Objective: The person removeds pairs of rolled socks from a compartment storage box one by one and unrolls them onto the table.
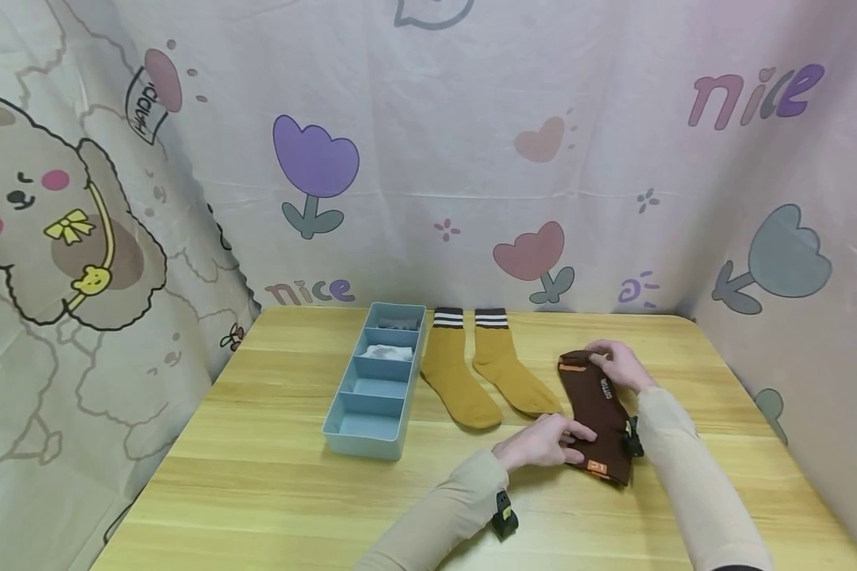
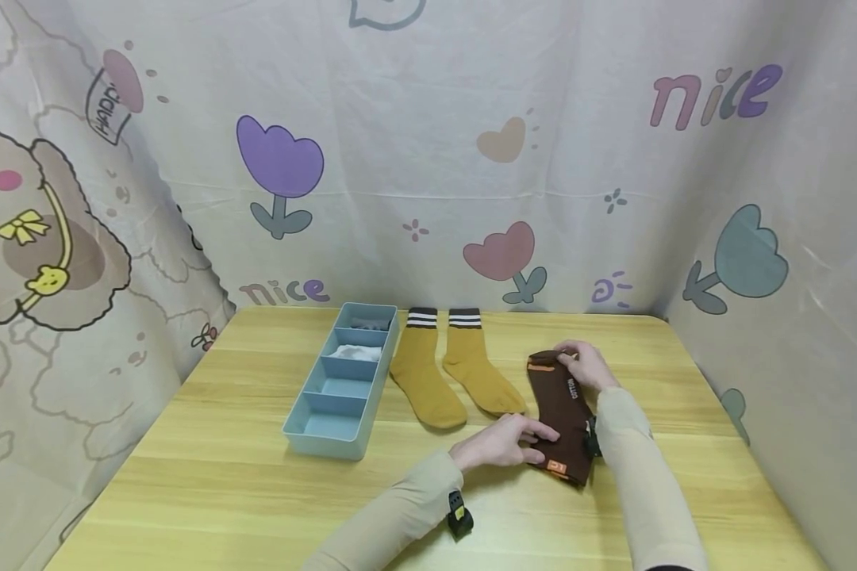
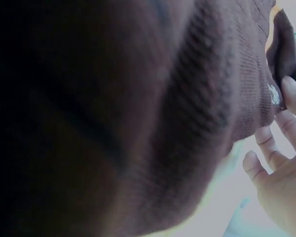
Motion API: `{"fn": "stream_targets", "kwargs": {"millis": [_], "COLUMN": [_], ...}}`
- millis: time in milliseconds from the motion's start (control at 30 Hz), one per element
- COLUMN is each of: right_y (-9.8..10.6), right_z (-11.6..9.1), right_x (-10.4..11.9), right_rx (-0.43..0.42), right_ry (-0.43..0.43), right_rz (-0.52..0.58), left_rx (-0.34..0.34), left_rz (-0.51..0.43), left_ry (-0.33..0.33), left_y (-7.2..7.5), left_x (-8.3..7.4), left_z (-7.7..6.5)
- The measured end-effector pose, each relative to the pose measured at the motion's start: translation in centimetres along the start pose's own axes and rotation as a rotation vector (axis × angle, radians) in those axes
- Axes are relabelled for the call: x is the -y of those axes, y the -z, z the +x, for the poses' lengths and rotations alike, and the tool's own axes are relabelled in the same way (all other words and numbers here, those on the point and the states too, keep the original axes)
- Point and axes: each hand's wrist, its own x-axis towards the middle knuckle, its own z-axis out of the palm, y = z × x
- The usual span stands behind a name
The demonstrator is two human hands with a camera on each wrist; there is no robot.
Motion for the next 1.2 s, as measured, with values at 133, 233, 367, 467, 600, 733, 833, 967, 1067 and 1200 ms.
{"fn": "stream_targets", "kwargs": {"millis": [133,233,367,467,600,733,833,967,1067,1200], "right_y": [0.1,0.2,0.7,0.9,0.3,-0.4,-0.6,-0.8,-1.0,-1.1], "right_z": [0.1,0.1,0.0,-0.2,-0.2,-0.2,-0.2,-0.1,0.0,0.2], "right_x": [0.1,0.1,0.4,1.2,1.8,1.5,1.3,1.1,0.9,0.5], "right_rx": [-0.003,0.003,-0.011,0.022,0.109,0.068,0.019,0.006,0.038,0.111], "right_ry": [-0.028,-0.029,-0.013,-0.025,-0.039,-0.035,-0.019,0.018,0.035,0.043], "right_rz": [-0.008,0.000,0.022,0.120,0.334,0.427,0.445,0.460,0.455,0.444], "left_rx": [-0.001,-0.001,0.004,0.008,0.002,0.003,0.004,0.001,0.002,0.002], "left_rz": [0.004,-0.004,-0.020,-0.011,0.011,0.030,0.049,0.054,0.048,0.042], "left_ry": [0.001,0.004,0.011,0.011,0.004,-0.009,-0.007,0.005,0.004,0.001], "left_y": [0.0,0.0,0.1,0.1,0.2,0.3,0.3,0.3,0.2,0.2], "left_x": [0.0,-0.1,-0.1,-0.1,-0.1,-0.3,-0.3,-0.3,-0.3,-0.3], "left_z": [0.0,0.0,-0.1,-0.2,-0.2,-0.2,-0.2,-0.2,-0.2,-0.1]}}
